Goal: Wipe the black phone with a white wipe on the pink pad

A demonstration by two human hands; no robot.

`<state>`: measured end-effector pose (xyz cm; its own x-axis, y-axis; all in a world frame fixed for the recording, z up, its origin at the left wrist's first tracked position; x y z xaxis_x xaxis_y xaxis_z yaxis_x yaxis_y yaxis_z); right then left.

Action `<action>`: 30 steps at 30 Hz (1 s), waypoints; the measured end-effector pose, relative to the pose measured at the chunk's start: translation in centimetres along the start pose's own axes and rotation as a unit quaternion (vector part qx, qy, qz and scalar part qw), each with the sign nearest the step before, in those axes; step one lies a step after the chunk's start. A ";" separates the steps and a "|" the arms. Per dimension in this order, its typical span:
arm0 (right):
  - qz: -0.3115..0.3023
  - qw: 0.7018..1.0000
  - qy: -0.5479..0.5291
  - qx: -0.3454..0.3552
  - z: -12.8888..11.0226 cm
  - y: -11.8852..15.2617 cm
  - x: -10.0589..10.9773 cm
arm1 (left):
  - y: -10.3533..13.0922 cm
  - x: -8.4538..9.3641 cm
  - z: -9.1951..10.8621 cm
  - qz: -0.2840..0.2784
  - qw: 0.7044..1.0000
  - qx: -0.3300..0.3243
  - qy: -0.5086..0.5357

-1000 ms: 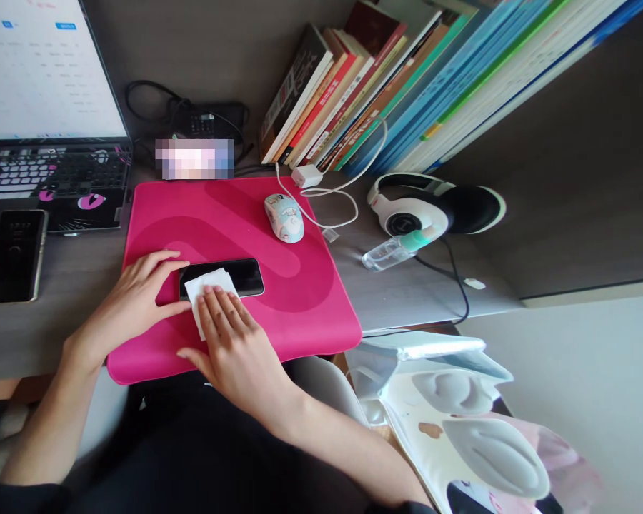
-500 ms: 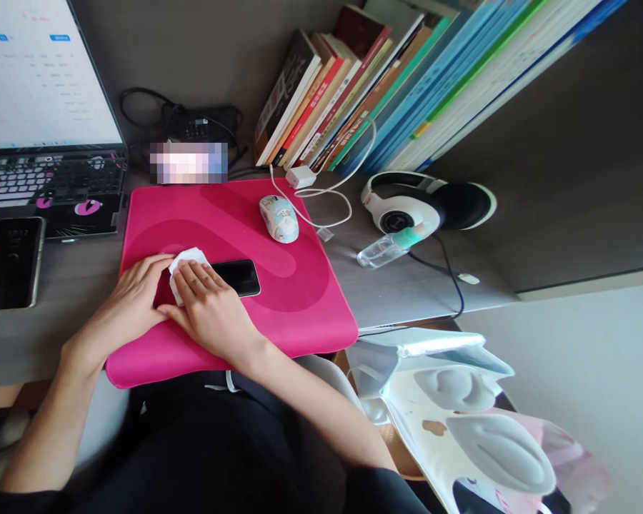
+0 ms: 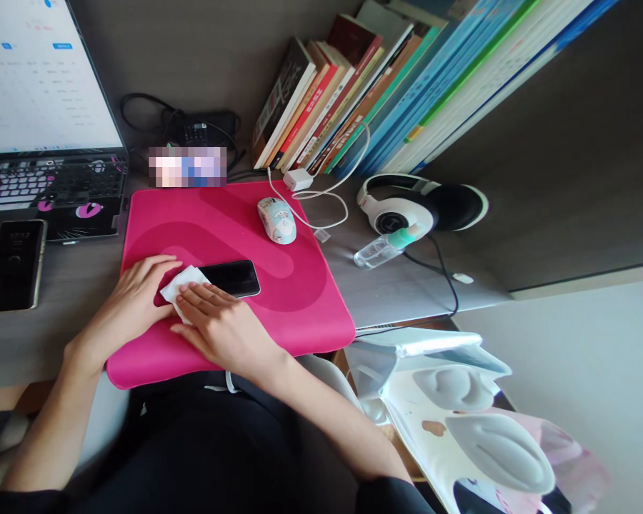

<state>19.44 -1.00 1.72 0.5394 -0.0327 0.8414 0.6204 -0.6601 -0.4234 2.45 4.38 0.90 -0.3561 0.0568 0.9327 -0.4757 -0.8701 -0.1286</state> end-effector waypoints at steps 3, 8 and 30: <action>0.004 1.000 -0.008 0.029 0.7 0.3 0.2 | 0.1 0.2 0.2 -0.011 1.000 0.002 -0.006; 0.036 0.995 0.062 0.073 1.8 2.0 1.5 | 0.2 0.4 0.3 -0.022 1.000 0.002 -0.008; 0.003 0.995 0.021 -0.096 6.5 4.3 5.8 | 0.7 1.5 0.9 -0.033 0.999 -0.011 -0.020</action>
<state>28.92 0.81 2.62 0.5157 -0.0659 0.8542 0.4950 -0.7909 -0.3598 2.31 3.44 2.51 -0.2908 0.0935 0.9522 -0.5144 -0.8544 -0.0732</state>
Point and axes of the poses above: each hand's wrist, its own y-axis away from the middle knuckle, its own x-axis out of the back of the hand, z = x × y, the point moved 5 cm from there along -y, towards the middle knuckle, and after that the axes turned 2 degrees about x, right-handed, at the moved point
